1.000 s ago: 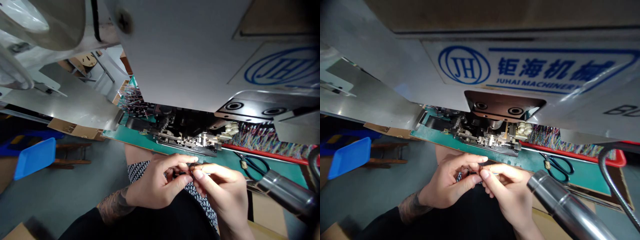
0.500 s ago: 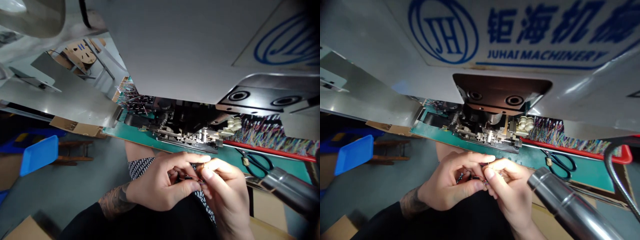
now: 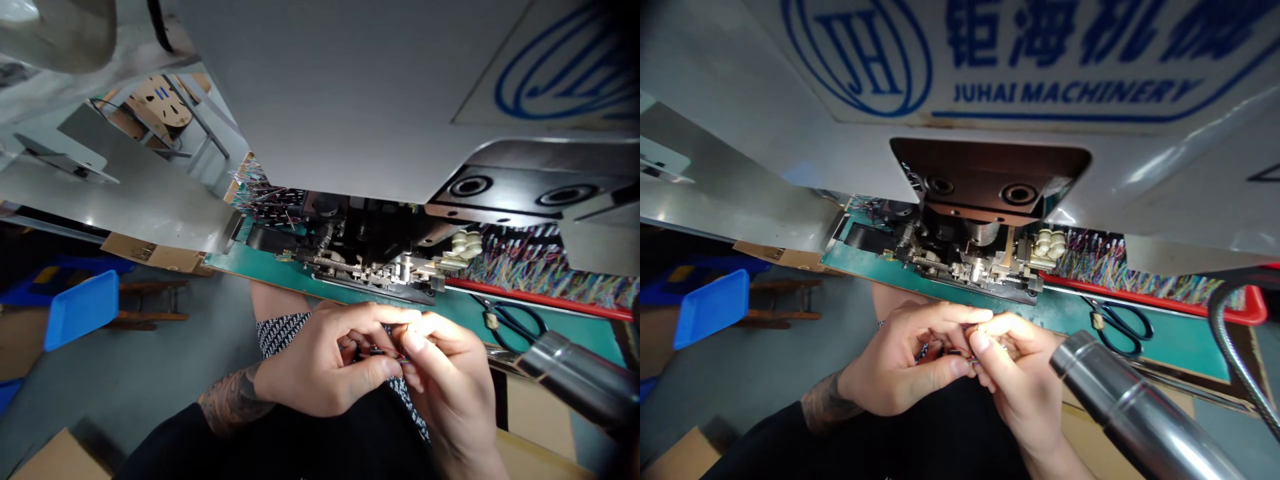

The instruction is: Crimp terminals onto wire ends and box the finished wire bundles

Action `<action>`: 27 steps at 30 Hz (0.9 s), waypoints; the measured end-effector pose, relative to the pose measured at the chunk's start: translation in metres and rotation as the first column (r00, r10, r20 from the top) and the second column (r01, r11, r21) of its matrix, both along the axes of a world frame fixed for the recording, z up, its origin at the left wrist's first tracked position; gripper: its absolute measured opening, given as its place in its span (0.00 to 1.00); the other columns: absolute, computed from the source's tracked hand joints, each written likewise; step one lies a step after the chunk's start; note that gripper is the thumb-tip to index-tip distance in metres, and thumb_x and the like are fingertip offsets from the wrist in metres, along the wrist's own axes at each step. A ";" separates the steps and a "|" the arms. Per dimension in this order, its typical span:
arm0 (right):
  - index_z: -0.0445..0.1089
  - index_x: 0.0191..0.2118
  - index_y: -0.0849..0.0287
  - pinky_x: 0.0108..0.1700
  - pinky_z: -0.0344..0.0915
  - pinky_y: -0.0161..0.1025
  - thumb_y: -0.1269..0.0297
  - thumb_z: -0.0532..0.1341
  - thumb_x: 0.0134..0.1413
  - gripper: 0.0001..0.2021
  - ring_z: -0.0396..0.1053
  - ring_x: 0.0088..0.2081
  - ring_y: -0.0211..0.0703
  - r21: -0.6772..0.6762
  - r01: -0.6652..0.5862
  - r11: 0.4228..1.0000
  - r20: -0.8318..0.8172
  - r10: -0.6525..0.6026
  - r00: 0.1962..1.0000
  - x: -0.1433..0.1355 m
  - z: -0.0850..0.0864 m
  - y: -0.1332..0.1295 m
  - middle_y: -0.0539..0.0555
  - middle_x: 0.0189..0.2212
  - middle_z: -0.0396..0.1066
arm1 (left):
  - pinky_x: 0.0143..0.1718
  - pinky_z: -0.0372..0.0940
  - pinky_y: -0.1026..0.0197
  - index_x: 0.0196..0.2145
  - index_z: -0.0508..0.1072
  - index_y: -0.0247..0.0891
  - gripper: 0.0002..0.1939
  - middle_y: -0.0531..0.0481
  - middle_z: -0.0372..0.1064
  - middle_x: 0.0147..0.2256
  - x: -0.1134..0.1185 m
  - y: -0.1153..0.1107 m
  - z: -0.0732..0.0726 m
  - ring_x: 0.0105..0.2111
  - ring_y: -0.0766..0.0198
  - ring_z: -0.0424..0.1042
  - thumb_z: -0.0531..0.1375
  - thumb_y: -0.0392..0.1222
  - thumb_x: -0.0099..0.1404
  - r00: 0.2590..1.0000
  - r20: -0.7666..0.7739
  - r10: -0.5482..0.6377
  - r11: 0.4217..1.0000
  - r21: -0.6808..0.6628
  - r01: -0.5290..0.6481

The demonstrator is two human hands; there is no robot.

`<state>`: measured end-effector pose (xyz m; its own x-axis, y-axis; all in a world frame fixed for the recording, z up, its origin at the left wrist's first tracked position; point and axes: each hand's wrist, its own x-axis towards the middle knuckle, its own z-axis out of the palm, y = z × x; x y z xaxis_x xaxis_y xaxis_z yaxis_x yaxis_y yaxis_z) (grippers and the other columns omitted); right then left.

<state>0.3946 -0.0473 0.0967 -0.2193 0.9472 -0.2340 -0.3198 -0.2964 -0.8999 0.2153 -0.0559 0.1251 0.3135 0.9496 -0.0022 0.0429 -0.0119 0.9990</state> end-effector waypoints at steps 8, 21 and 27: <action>0.72 0.27 0.57 0.21 0.52 0.33 0.58 0.72 0.65 0.17 0.54 0.15 0.32 0.016 -0.026 1.000 -0.036 0.026 0.999 0.000 -0.003 0.002 0.44 0.13 0.63 | 0.28 0.72 0.64 0.64 0.76 0.36 0.27 0.44 0.83 0.36 0.002 0.001 0.000 0.29 0.62 0.79 0.65 0.31 0.68 0.999 0.049 -0.013 1.000 -0.026 0.014; 0.85 0.44 0.48 0.29 0.71 0.37 0.78 0.70 0.59 0.15 0.75 0.27 0.40 0.578 -0.013 0.816 0.335 -0.222 0.916 0.000 -0.011 -0.003 0.49 0.31 0.82 | 0.31 0.69 0.64 0.33 0.80 0.33 0.09 0.45 0.78 0.32 -0.004 0.006 -0.030 0.30 0.65 0.73 0.71 0.42 0.65 0.993 0.090 0.073 0.975 -0.216 -0.052; 0.86 0.46 0.51 0.41 0.77 0.43 0.74 0.73 0.56 0.14 0.80 0.38 0.47 0.543 -0.127 0.830 0.490 -0.190 0.851 0.047 -0.036 0.000 0.53 0.38 0.83 | 0.33 0.71 0.63 0.35 0.80 0.32 0.09 0.43 0.80 0.34 0.001 0.000 -0.054 0.32 0.63 0.77 0.67 0.42 0.69 0.984 0.079 0.162 0.963 -0.228 -0.141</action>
